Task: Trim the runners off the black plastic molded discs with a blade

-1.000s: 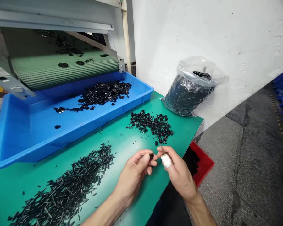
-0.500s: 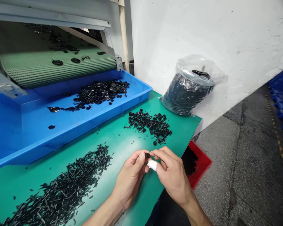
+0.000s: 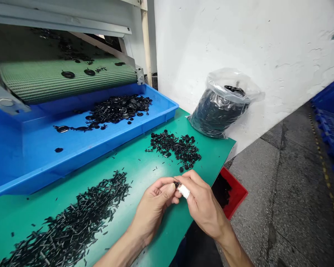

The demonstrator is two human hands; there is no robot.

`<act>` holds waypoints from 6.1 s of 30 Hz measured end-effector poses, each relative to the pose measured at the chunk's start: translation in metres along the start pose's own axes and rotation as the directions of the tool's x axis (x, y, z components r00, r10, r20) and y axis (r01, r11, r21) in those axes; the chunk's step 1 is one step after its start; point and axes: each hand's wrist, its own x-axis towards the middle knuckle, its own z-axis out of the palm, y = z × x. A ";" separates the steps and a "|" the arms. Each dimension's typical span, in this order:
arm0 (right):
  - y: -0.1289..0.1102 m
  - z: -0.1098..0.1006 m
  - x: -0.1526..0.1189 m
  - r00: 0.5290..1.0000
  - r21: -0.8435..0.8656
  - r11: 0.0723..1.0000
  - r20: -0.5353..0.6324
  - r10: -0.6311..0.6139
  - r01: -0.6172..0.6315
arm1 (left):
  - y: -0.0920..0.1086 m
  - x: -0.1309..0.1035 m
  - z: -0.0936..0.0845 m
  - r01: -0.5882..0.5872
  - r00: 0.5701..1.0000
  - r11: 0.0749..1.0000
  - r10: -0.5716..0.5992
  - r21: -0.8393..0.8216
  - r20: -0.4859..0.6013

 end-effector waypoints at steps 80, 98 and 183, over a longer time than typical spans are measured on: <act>0.081 -0.013 0.193 0.998 -0.700 0.713 0.015 0.059 -0.032 | 0.009 -0.023 -0.023 -0.222 0.942 0.967 0.245 0.123 -0.230; 0.013 -0.003 0.111 0.982 -0.582 0.796 0.167 -0.085 0.167 | 0.013 -0.020 -0.033 -0.195 0.962 0.978 0.177 -0.072 -0.206; -0.043 0.065 -0.040 0.988 -0.458 0.885 -0.154 0.009 -0.080 | 0.006 -0.049 -0.035 -0.078 0.969 0.945 0.146 0.316 -0.198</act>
